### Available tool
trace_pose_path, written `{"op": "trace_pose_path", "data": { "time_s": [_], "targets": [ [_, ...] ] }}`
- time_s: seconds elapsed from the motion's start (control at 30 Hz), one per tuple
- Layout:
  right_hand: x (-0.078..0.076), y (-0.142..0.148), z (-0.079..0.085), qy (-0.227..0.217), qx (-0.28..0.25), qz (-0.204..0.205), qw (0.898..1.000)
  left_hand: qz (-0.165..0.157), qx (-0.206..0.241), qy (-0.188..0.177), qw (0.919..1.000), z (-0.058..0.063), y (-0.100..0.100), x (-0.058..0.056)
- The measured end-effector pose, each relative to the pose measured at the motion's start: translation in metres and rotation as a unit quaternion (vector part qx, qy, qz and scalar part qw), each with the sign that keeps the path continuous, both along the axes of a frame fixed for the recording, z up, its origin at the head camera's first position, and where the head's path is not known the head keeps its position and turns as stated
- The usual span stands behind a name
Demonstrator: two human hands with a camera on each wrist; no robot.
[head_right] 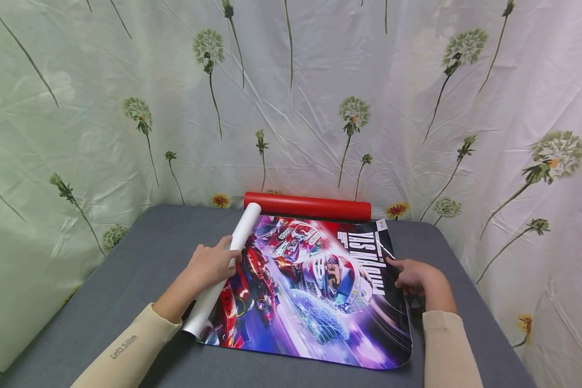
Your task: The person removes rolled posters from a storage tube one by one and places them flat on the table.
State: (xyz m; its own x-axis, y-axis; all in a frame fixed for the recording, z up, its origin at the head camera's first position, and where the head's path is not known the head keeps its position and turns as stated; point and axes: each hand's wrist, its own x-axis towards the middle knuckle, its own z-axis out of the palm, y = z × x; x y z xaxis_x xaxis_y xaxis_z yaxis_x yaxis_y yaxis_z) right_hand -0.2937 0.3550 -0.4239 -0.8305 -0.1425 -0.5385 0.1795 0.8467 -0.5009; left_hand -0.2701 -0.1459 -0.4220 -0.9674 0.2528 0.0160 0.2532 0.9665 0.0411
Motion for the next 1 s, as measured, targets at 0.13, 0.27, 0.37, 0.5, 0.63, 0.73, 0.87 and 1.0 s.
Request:
{"op": "trace_pose_path", "data": {
  "time_s": [0.13,0.27,0.37,0.5,0.63,0.73,0.87,1.0],
  "targets": [
    [0.0,0.001,-0.001,0.001,-0.003,-0.006,1.0,0.002,0.007,0.003,1.0,0.0,-0.004,0.0],
    [0.001,0.003,0.0,-0.002,0.0,-0.002,1.0,0.0,0.009,0.016,0.9998,0.0,-0.007,-0.001],
    [0.002,0.005,0.0,-0.003,0.005,0.003,1.0,0.003,0.01,0.019,0.9998,-0.001,-0.01,-0.001],
    [0.002,0.006,0.001,-0.002,0.007,0.002,1.0,0.01,0.011,0.017,0.9997,0.0,-0.013,-0.001],
    [0.004,0.006,0.001,-0.004,0.008,-0.005,1.0,0.015,0.011,0.017,0.9997,0.002,-0.016,0.001],
    [0.004,0.006,0.002,-0.005,0.009,-0.009,1.0,0.018,0.006,0.015,0.9997,0.003,-0.019,0.002],
    [0.005,0.007,0.002,-0.005,0.01,-0.009,1.0,0.022,0.002,0.011,0.9997,0.002,-0.024,0.002],
    [0.005,0.01,0.002,-0.006,0.01,-0.003,1.0,0.027,0.002,0.016,0.9995,0.001,-0.028,-0.001]
  ]
}}
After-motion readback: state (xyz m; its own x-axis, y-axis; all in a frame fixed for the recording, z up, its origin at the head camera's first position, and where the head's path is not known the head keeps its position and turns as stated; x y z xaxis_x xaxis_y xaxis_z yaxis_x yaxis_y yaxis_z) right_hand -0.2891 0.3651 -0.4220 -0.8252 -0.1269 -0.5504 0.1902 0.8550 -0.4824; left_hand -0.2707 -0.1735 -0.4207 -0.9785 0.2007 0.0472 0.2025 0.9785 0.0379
